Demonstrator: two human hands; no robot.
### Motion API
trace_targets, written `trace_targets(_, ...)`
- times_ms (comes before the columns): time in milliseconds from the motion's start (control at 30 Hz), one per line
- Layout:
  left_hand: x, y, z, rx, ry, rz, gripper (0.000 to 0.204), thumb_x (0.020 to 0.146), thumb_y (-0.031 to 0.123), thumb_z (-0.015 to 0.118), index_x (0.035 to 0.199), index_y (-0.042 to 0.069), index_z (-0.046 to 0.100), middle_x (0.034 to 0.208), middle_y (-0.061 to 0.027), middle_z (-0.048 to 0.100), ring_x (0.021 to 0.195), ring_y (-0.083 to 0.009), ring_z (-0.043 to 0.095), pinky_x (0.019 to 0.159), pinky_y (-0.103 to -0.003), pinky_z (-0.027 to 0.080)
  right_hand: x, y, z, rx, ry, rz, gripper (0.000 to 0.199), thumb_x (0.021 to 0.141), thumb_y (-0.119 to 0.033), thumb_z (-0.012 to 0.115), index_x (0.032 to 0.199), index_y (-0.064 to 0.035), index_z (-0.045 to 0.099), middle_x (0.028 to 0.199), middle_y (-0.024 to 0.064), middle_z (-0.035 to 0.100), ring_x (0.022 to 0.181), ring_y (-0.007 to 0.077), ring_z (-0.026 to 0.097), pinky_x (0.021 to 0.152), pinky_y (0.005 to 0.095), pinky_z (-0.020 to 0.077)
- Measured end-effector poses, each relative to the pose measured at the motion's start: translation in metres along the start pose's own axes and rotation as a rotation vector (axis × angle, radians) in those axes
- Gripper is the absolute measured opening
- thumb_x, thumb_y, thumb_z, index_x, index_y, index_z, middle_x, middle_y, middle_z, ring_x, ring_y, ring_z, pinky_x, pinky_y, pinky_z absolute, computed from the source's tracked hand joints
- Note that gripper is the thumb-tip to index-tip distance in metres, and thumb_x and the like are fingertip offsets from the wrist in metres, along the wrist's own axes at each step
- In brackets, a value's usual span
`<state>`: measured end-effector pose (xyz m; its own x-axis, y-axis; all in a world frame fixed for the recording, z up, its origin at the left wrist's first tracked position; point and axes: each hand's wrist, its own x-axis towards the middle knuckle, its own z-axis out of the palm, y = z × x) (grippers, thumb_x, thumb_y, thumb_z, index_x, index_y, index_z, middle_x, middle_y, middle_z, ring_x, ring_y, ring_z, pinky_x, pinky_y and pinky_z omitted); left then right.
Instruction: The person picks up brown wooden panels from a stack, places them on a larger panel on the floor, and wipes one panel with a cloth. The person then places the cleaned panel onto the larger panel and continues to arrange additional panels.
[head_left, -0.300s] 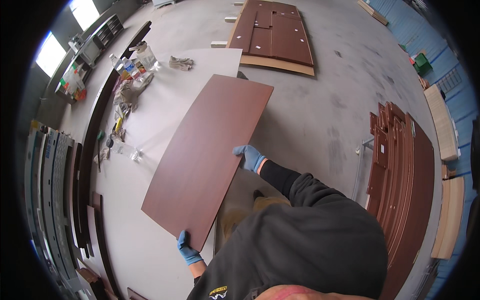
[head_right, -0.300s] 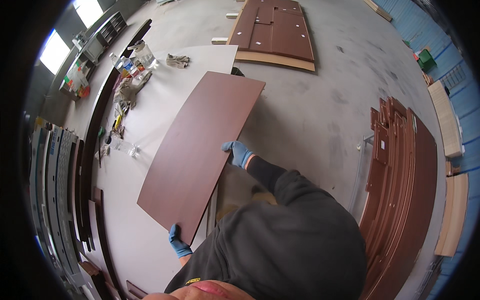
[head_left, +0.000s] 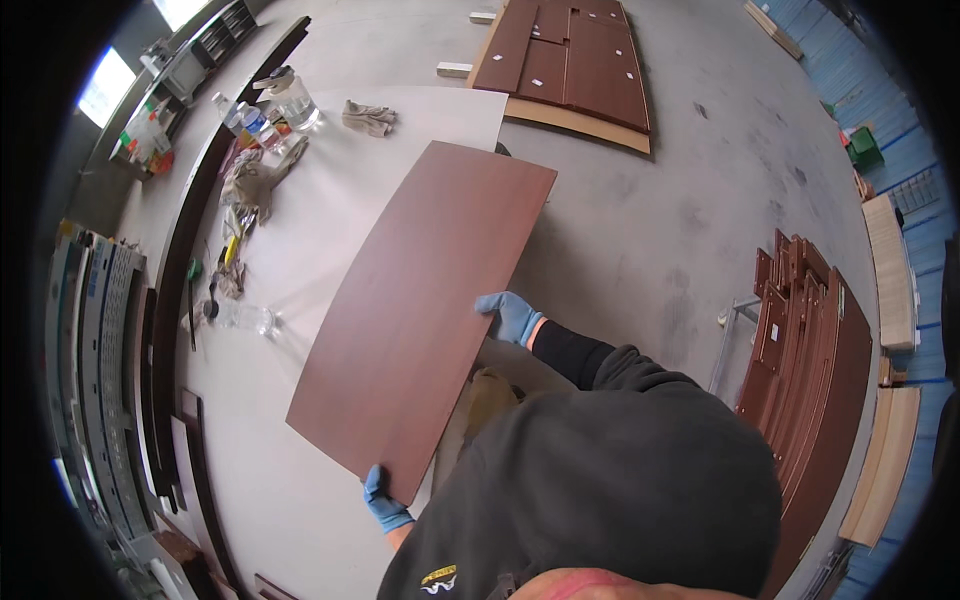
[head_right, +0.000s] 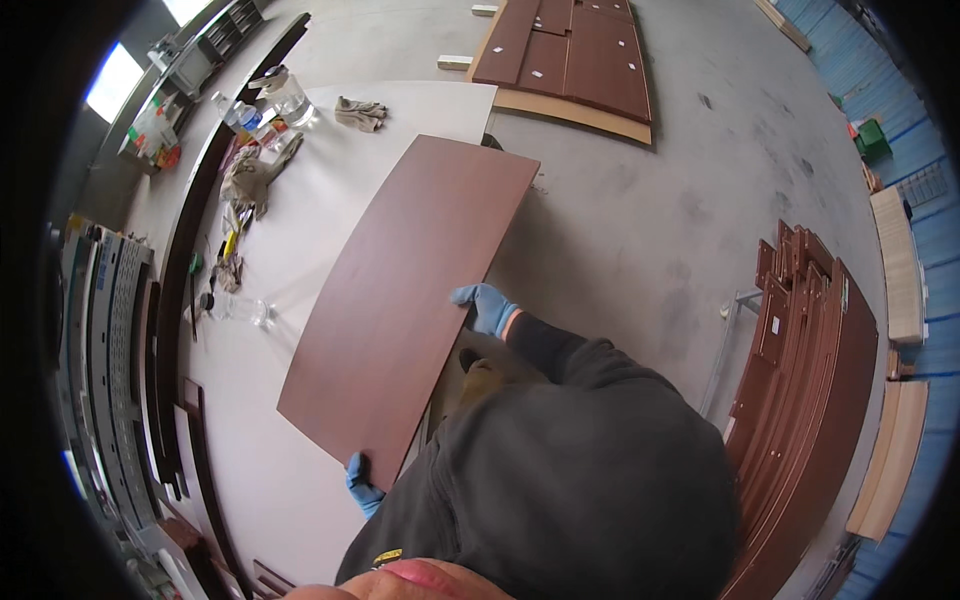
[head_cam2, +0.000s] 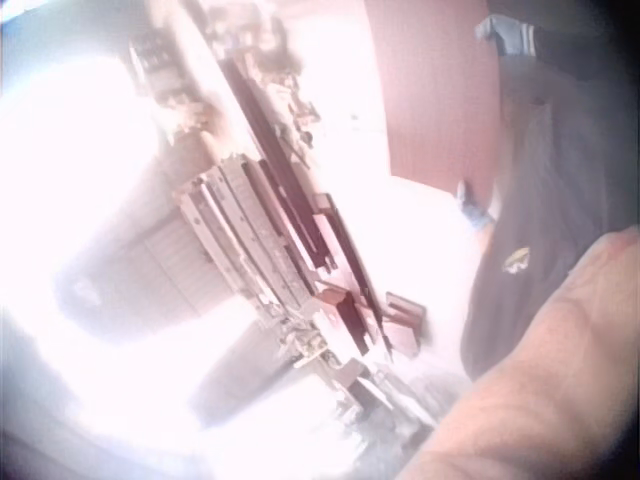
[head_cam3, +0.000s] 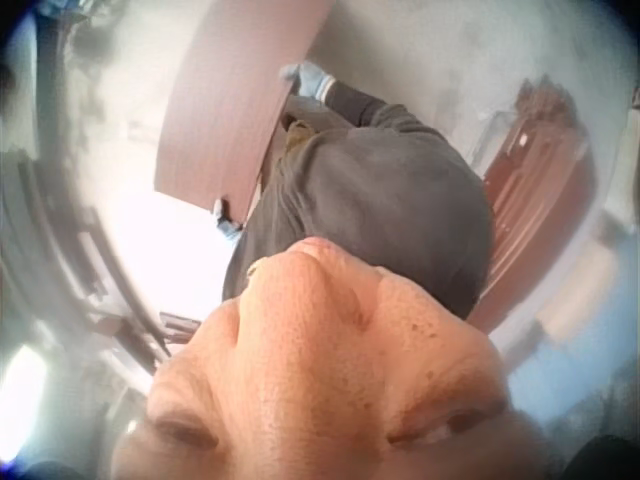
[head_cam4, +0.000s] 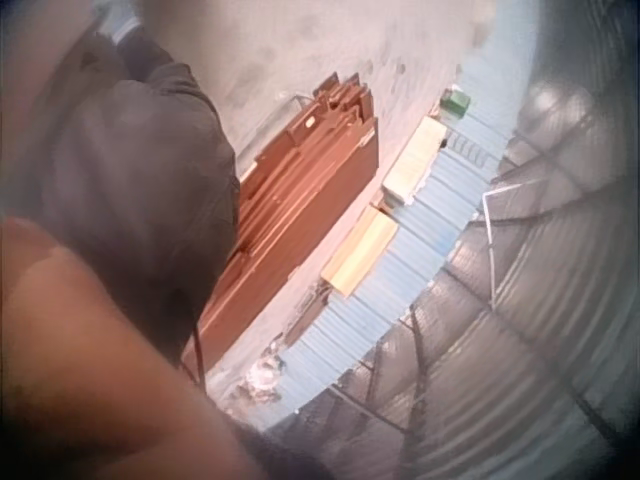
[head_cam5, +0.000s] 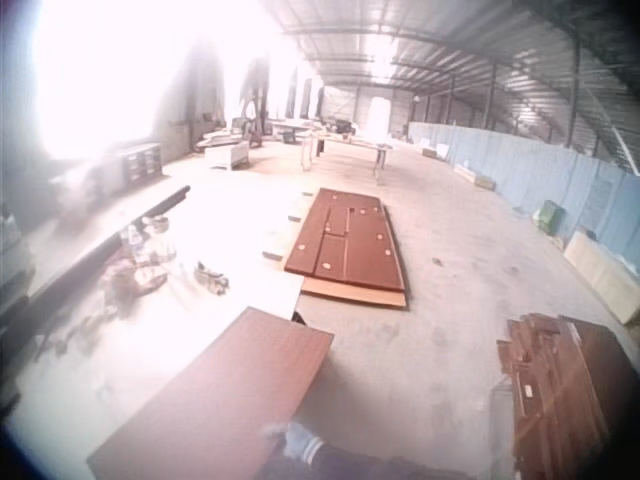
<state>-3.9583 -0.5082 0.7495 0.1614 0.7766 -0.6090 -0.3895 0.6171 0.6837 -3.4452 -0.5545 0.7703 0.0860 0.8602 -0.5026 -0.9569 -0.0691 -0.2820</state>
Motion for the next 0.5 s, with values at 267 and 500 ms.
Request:
trace_targets(267, 0.005, 0.017, 0.125, 0.057, -0.097, -0.064, 0.060, 0.088, 0.011, 0.072, 0.145, 0.004, 0.055, 0.131, -0.0098, 0.066, 0.117, -0.0255, 0.065, 0.104, -0.042, 0.052, -0.006, -0.094, -0.010, 0.019, 0.025, -0.099, 0.023, 0.085, -0.002, 0.066, 0.107, -0.0058, 0.067, 0.110, 0.0063, 0.070, 0.104, 0.0253, 0.067, 0.100, 0.0432, 0.0530)
trace_targets(500, 0.050, 0.019, 0.314, 0.307, -0.115, 0.125, 0.058, 0.102, 0.040, 0.061, 0.145, 0.002, 0.055, 0.134, -0.0075, 0.063, 0.124, -0.0216, 0.057, 0.108, -0.043, 0.046, -0.045, -0.245, -0.048, -0.045, -0.031, -0.313, 0.026, 0.086, -0.007, 0.068, 0.112, -0.0069, 0.067, 0.109, 0.0061, 0.069, 0.105, 0.0241, 0.067, 0.100, 0.0421, 0.0532)
